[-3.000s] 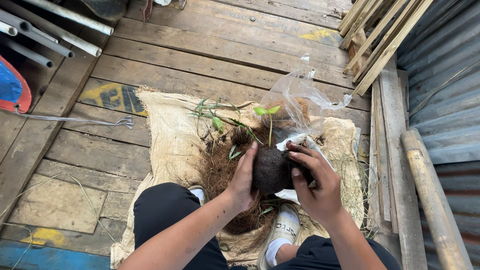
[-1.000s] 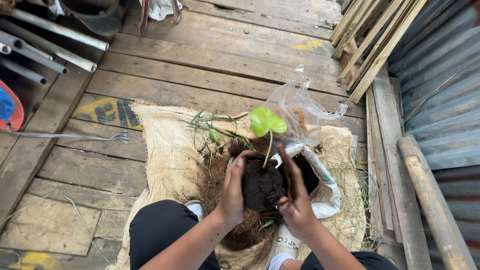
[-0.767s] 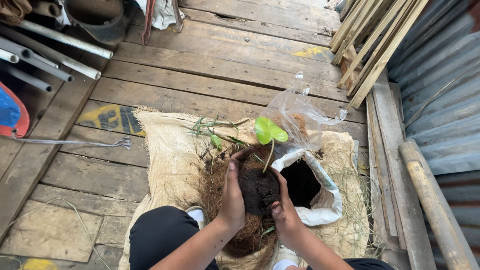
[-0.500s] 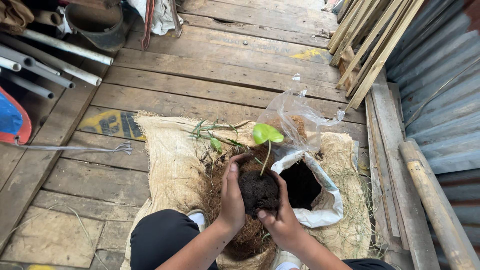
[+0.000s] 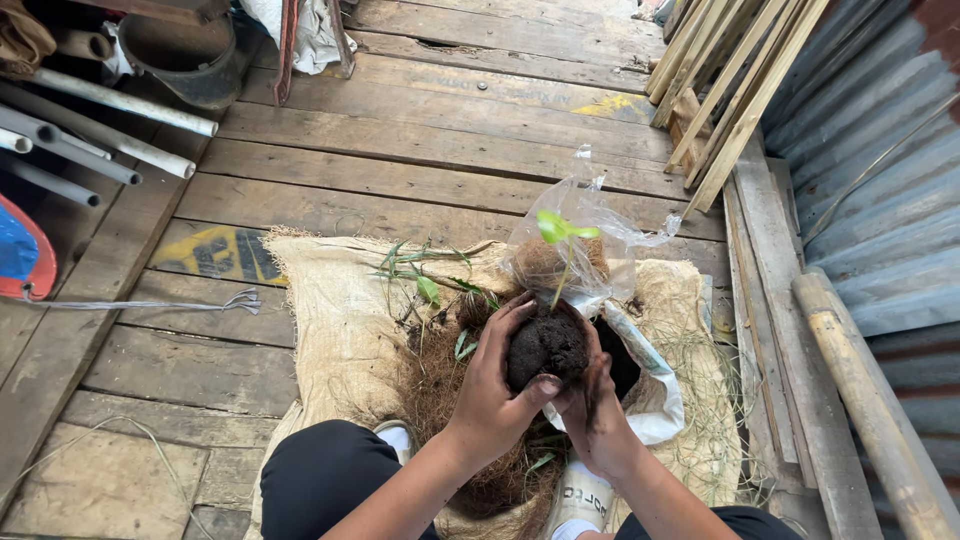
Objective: The person sits on a wooden floor and packs soil around a small plant's root ball by hand. They then place the plant into a white sack and continue to gather and pack coconut coir around the root area.
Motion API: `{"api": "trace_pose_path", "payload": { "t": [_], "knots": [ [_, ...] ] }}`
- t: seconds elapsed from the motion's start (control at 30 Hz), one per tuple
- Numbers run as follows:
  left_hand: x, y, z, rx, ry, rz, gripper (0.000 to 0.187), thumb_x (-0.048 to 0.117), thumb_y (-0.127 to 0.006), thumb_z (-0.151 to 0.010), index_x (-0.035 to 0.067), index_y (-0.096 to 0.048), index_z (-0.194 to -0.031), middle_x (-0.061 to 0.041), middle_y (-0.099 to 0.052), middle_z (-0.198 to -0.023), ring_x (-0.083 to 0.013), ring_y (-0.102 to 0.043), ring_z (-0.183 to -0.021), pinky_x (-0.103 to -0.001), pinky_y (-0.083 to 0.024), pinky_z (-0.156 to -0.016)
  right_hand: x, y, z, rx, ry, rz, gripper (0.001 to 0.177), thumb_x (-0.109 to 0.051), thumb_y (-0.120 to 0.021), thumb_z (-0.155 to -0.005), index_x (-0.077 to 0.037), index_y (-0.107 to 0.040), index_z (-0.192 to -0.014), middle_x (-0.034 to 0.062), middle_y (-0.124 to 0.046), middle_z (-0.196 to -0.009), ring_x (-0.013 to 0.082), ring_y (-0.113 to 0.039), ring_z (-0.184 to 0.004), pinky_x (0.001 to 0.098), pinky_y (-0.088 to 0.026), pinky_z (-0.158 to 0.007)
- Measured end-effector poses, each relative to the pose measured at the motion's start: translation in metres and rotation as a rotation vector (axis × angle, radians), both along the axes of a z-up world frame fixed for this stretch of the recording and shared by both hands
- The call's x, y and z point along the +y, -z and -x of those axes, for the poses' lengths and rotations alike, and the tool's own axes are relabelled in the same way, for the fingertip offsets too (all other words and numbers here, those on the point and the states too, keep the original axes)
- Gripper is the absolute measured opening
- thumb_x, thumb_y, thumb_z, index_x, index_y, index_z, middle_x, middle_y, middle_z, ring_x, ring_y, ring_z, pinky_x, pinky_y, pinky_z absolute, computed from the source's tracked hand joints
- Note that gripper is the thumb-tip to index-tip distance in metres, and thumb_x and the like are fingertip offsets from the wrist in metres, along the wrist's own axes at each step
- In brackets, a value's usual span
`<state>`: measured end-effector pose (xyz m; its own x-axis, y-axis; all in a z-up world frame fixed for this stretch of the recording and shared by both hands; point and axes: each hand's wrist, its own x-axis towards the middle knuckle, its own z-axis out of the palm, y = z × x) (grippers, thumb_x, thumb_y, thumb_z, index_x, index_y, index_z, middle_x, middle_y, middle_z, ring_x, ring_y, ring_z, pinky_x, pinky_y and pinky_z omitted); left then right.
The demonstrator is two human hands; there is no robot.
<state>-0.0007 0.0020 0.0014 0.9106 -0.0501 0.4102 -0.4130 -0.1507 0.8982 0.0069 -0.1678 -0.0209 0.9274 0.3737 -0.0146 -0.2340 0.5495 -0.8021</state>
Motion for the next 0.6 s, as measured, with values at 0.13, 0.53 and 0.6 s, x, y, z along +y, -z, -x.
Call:
{"api": "trace_pose_path", "payload": {
  "t": [0.13,0.53,0.6],
  "knots": [
    [0.000,0.006,-0.001,-0.017,0.042,0.034,0.094,0.074,-0.058,-0.096,0.001,-0.039,-0.152,-0.024,-0.045,-0.157,-0.0386,-0.047,-0.151,-0.048,-0.039,-0.125,0.002,0.000,-0.002,-0.020,0.093,0.178,0.078,-0.049,-0.050,-0.099,-0.010,-0.019,-0.159,0.0144,-0.042,-0.151,0.0264,-0.046,-0.139,0.0436,-0.041,-0.114],
    [-0.005,0.008,0.005,-0.002,-0.036,0.148,0.077,0.060,-0.058,-0.098,0.000,-0.047,-0.146,-0.021,-0.061,-0.139,-0.0325,-0.065,-0.128,-0.043,-0.053,-0.110,0.008,-0.009,0.014,-0.390,0.099,0.418,0.072,-0.050,-0.041,-0.107,-0.006,-0.017,-0.158,0.0141,-0.039,-0.152,0.0230,-0.040,-0.143,0.0368,-0.031,-0.120],
    [-0.005,0.007,0.003,-0.082,-0.051,0.086,0.068,0.054,-0.058,-0.103,0.000,-0.049,-0.144,-0.023,-0.056,-0.150,-0.0344,-0.060,-0.139,-0.045,-0.047,-0.118,0.010,-0.009,0.011,-0.376,0.179,0.492,0.066,-0.045,-0.042,-0.109,-0.004,-0.024,-0.156,0.0148,-0.043,-0.146,0.0222,-0.045,-0.135,0.0373,-0.036,-0.117]
  ]
}}
